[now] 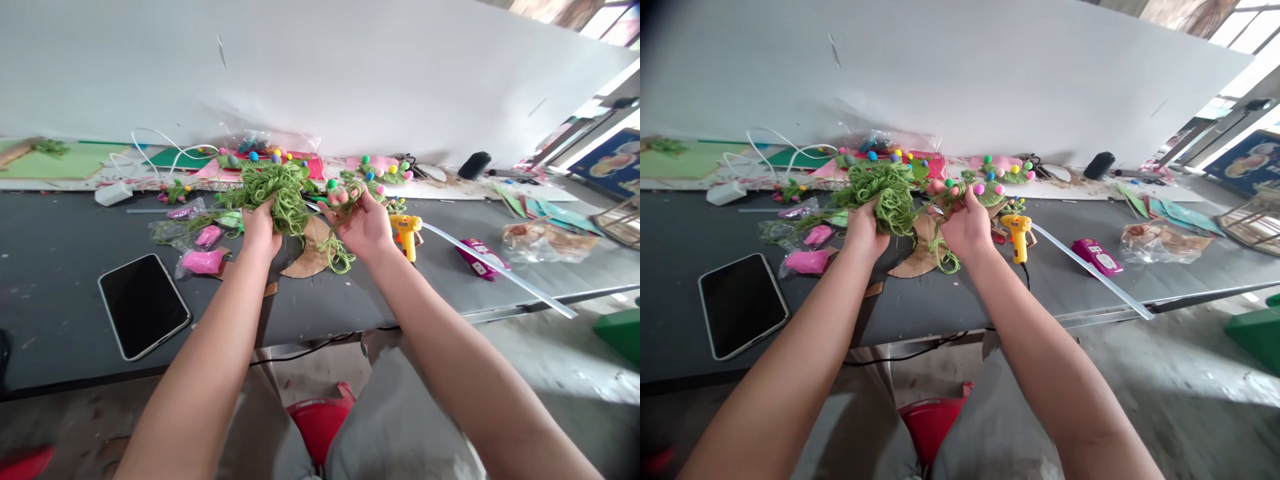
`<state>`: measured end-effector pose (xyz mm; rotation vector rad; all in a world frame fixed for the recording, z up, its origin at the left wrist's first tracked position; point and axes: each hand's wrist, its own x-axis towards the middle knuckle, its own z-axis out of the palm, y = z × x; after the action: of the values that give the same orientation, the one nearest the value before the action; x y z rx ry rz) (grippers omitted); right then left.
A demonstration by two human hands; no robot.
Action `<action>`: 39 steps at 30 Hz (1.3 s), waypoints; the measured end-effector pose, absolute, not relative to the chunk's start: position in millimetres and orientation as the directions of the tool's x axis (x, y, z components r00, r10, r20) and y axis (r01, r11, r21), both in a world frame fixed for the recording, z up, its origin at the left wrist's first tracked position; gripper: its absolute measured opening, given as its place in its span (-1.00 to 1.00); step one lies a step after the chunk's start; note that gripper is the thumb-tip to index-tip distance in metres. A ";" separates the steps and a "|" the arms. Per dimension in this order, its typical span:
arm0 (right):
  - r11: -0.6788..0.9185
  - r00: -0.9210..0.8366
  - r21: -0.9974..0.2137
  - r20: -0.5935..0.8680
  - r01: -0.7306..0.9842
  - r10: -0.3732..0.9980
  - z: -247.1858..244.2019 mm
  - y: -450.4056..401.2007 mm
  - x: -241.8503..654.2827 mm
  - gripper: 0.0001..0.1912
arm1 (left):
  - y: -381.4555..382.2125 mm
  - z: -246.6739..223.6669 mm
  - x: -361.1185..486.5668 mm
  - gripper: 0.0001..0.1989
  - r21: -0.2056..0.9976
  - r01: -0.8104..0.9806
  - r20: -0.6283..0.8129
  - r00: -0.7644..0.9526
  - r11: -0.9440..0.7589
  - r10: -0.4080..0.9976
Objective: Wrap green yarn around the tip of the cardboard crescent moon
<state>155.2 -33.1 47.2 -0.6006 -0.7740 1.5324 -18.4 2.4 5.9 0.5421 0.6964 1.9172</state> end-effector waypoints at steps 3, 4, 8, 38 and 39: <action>-0.129 -0.197 -0.822 -0.020 -0.554 0.980 51.0 -34.5 156.1 -0.56 | 2.2 6.0 -19.4 -0.72 0.680 -0.665 0.008 -0.414 -0.309 0.910; -0.154 -0.212 -0.868 -0.058 -0.472 0.976 51.9 -36.6 155.4 -0.56 | 2.4 6.2 -20.0 -0.71 0.685 -0.661 -0.004 -0.423 -0.306 0.906; -0.092 -0.102 -0.996 -0.094 0.023 0.990 53.2 -47.8 150.9 -0.53 | 5.1 6.8 -24.7 -0.62 0.682 -0.635 -0.013 -0.506 -0.362 0.862; 0.226 -0.193 -0.900 0.162 0.373 0.968 66.2 -66.9 168.1 -0.41 | 11.1 12.7 -45.5 -0.81 0.707 -0.627 -0.150 -0.585 -0.328 0.797; 0.232 -0.193 -0.828 0.153 0.511 0.969 66.0 -68.4 171.0 -0.42 | 9.7 13.7 -42.0 -0.83 0.704 -0.623 -0.118 -0.574 -0.339 0.810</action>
<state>171.0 -68.4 66.0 -1.3651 -1.8128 0.8394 -42.0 9.7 13.7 0.3169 0.9066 2.0045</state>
